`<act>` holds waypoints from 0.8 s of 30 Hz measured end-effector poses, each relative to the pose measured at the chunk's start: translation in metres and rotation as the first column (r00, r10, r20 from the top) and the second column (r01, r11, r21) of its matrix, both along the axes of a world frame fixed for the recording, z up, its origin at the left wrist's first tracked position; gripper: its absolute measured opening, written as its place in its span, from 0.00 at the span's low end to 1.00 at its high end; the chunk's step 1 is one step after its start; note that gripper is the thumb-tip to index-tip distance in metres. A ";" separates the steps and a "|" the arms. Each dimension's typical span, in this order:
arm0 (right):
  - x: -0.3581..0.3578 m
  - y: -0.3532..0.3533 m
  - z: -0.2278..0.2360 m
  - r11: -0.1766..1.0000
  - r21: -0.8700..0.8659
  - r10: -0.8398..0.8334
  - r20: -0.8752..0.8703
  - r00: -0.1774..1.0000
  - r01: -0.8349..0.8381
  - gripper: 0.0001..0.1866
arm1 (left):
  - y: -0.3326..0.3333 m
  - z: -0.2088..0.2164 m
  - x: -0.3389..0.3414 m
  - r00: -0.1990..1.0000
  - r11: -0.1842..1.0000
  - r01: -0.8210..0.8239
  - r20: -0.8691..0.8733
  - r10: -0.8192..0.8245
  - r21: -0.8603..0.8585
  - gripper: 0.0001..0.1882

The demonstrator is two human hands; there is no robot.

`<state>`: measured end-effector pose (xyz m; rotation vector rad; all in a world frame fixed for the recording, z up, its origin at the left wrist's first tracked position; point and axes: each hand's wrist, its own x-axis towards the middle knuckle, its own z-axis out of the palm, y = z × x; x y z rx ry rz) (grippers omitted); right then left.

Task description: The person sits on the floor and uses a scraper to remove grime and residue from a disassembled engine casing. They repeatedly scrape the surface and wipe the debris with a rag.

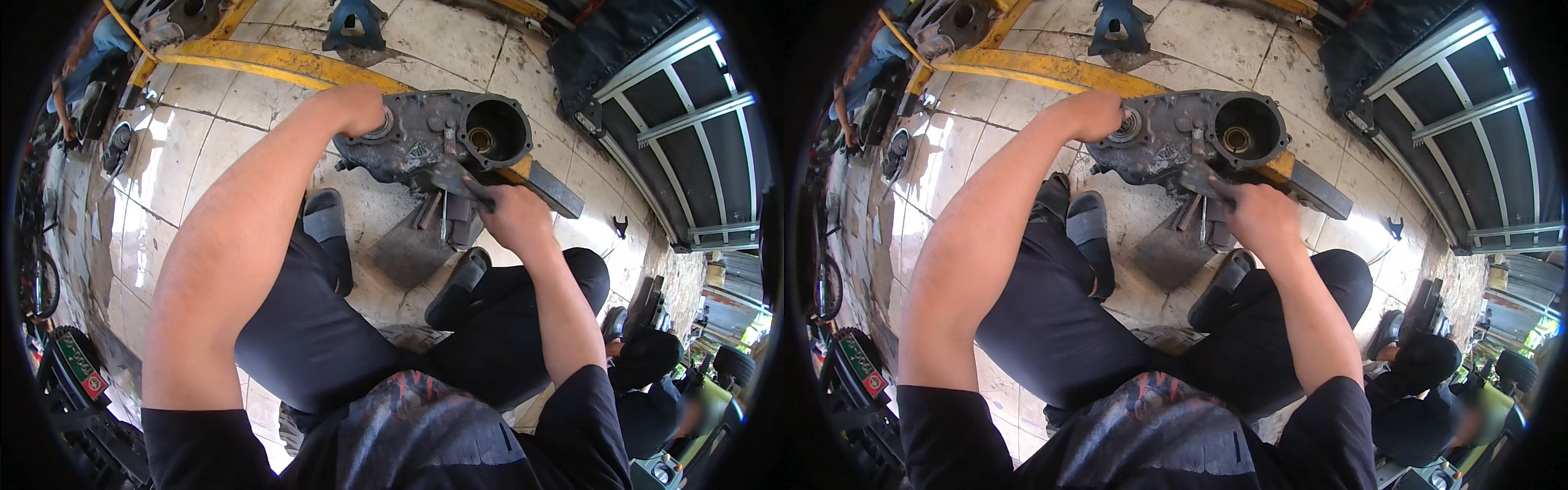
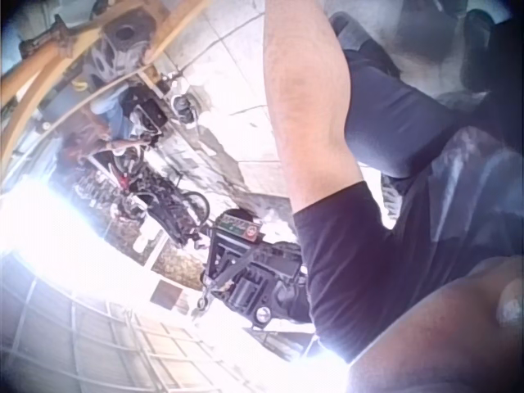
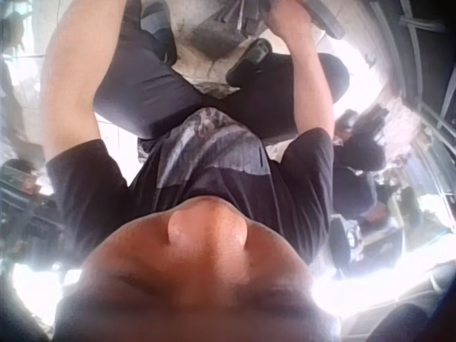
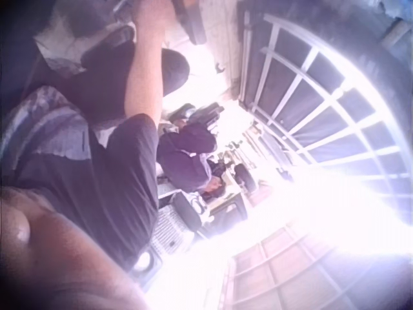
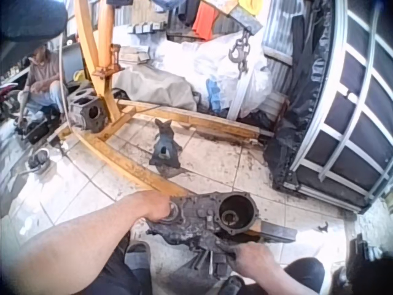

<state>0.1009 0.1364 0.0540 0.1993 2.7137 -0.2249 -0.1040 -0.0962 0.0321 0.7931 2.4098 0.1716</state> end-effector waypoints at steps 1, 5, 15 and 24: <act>0.002 0.007 -0.004 0.998 0.011 0.059 -0.028 0.998 -0.059 0.21 | 0.000 0.001 0.000 1.000 1.000 0.002 0.003 -0.002 0.010 0.24; 0.003 0.022 0.018 0.993 0.062 0.096 0.005 0.995 -0.096 0.28 | -0.004 0.001 -0.001 1.000 1.000 -0.006 0.020 0.006 0.004 0.24; -0.009 0.032 0.024 0.990 0.137 0.035 -0.024 0.999 -0.031 0.15 | 0.003 0.005 0.000 1.000 1.000 -0.026 0.002 0.026 -0.011 0.24; -0.029 0.017 0.010 0.986 0.168 0.018 -0.040 0.999 -0.012 0.14 | 0.004 0.005 -0.003 1.000 0.999 0.023 0.005 -0.023 -0.030 0.24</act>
